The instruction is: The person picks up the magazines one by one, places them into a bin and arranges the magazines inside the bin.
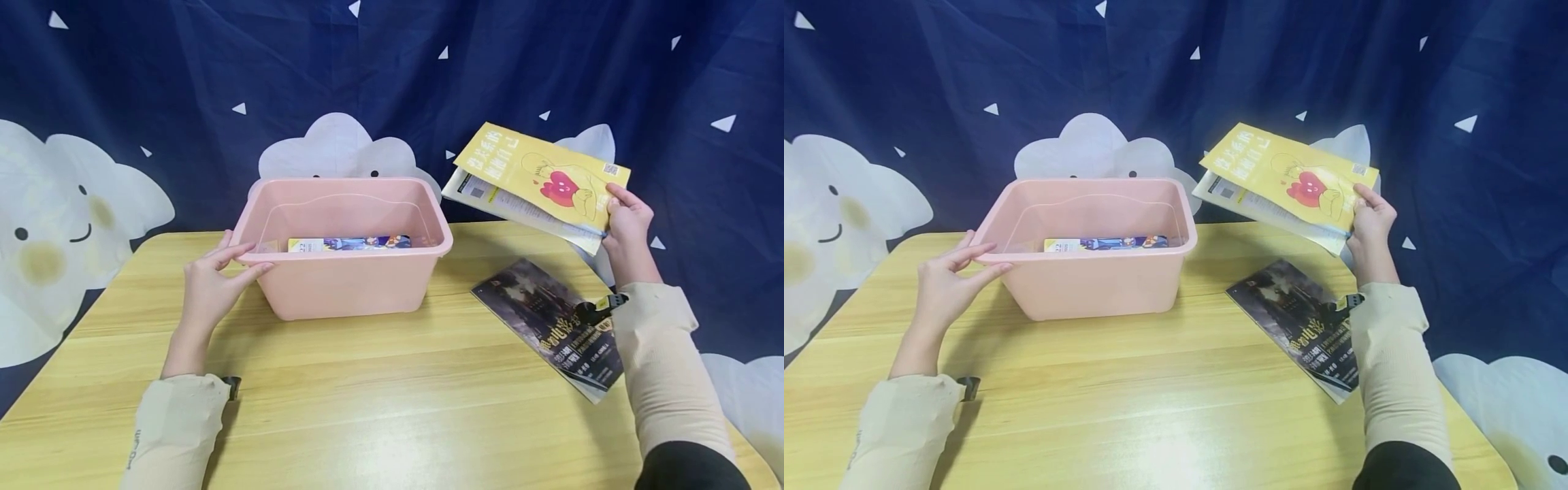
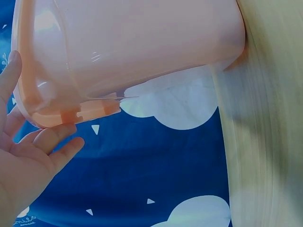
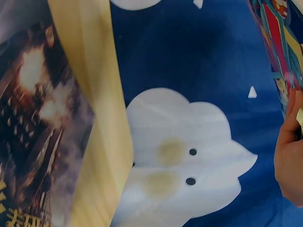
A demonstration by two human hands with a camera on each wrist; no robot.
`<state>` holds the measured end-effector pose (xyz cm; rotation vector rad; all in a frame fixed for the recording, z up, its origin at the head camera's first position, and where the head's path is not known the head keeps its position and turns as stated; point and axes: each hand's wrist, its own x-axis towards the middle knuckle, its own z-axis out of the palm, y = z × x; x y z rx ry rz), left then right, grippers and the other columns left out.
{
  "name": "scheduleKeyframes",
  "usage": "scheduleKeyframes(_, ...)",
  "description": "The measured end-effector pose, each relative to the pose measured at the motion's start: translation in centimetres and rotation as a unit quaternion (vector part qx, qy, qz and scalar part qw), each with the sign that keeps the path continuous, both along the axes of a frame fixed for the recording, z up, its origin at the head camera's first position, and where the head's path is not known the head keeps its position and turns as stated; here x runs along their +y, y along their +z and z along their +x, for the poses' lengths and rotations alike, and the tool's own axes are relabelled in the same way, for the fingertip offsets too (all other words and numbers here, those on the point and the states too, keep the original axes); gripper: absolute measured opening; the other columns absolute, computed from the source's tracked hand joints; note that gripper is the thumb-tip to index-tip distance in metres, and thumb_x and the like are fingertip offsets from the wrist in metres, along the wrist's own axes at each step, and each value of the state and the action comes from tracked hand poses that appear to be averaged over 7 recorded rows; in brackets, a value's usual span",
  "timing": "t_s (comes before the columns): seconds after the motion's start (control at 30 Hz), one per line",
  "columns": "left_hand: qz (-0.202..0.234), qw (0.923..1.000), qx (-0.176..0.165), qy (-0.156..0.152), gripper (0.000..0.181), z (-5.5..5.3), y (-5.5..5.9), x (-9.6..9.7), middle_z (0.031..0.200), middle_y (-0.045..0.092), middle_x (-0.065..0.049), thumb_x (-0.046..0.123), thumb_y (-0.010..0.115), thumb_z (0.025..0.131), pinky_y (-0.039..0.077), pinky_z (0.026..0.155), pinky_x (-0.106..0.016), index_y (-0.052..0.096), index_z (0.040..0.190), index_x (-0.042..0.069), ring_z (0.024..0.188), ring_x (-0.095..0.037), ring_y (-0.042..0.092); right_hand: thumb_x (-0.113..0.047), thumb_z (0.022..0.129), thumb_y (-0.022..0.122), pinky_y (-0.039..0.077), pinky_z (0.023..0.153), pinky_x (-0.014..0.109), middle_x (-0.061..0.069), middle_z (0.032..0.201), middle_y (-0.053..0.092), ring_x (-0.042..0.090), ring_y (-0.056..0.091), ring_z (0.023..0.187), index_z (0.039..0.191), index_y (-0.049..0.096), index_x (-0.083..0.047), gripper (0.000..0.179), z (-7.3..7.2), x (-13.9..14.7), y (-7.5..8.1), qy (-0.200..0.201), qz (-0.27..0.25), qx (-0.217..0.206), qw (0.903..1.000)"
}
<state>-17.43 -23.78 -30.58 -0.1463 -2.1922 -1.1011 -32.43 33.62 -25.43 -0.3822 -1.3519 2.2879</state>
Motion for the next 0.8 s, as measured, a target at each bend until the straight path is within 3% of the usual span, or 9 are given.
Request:
scheduleKeyframes(0.2, -0.001, 1.0000, 0.002, 0.002, 0.041, 0.1, 0.1, 0.0, 0.108, 0.058, -0.024, 0.012, 0.080, 0.066, 0.036, 0.093, -0.047, 0.066, 0.101, -0.003, 0.119, -0.023, 0.042, 0.012, 0.088, 0.043, 0.048, 0.054, 0.019, 0.003, 0.091, 0.061, 0.012, 0.056, 0.080, 0.087, 0.072, -0.006, 0.034, 0.8, -2.3, 1.3, 0.021, -0.036, 0.004, 0.9991)
scheduleKeyframes(0.37, -0.003, 1.0000, 0.000, 0.003, 0.041, 0.1, 0.1, 0.0, 0.109, 0.058, -0.024, 0.013, 0.080, 0.066, 0.036, 0.092, -0.048, 0.066, 0.101, -0.003, 0.119, -0.023, 0.042, 0.009, 0.089, 0.041, 0.048, 0.056, 0.018, 0.004, 0.102, 0.056, 0.012, 0.054, 0.082, 0.087, 0.071, -0.005, 0.033, 1.5, -4.9, 2.0, 0.064, -0.027, 0.009, 0.9975)
scheduleKeyframes(0.5, -0.003, 1.0000, -0.004, 0.005, 0.041, 0.2, 0.1, 0.0, 0.109, 0.057, -0.024, 0.014, 0.080, 0.066, 0.036, 0.093, -0.048, 0.066, 0.102, -0.002, 0.119, -0.023, 0.042, 0.006, 0.090, 0.042, 0.049, 0.059, 0.018, 0.006, 0.118, 0.050, 0.012, 0.054, 0.093, 0.104, 0.067, -0.006, 0.031, 1.8, -7.0, 2.5, 0.107, -0.027, -0.001, 0.9939)
scheduleKeyframes(0.67, -0.003, 1.0000, -0.003, 0.006, 0.041, 0.2, 0.1, -0.1, 0.110, 0.057, -0.024, 0.013, 0.080, 0.066, 0.036, 0.093, -0.047, 0.066, 0.101, -0.002, 0.119, -0.023, 0.042, 0.001, 0.091, 0.042, 0.050, 0.061, 0.018, 0.005, 0.137, 0.035, 0.013, 0.043, 0.114, 0.127, 0.049, -0.007, 0.038, 2.0, -9.7, 3.2, 0.168, -0.032, -0.010, 0.9853)
scheduleKeyframes(0.8, -0.002, 1.0000, -0.002, 0.006, 0.041, 0.2, 0.0, -0.1, 0.111, 0.056, -0.024, 0.014, 0.080, 0.066, 0.036, 0.093, -0.047, 0.067, 0.101, -0.002, 0.119, -0.023, 0.042, 0.002, 0.091, 0.041, 0.050, 0.060, 0.020, 0.009, 0.134, 0.036, 0.014, 0.053, 0.099, 0.132, 0.040, -0.005, 0.042, 2.1, -11.7, 3.5, 0.199, -0.034, -0.003, 0.9793)
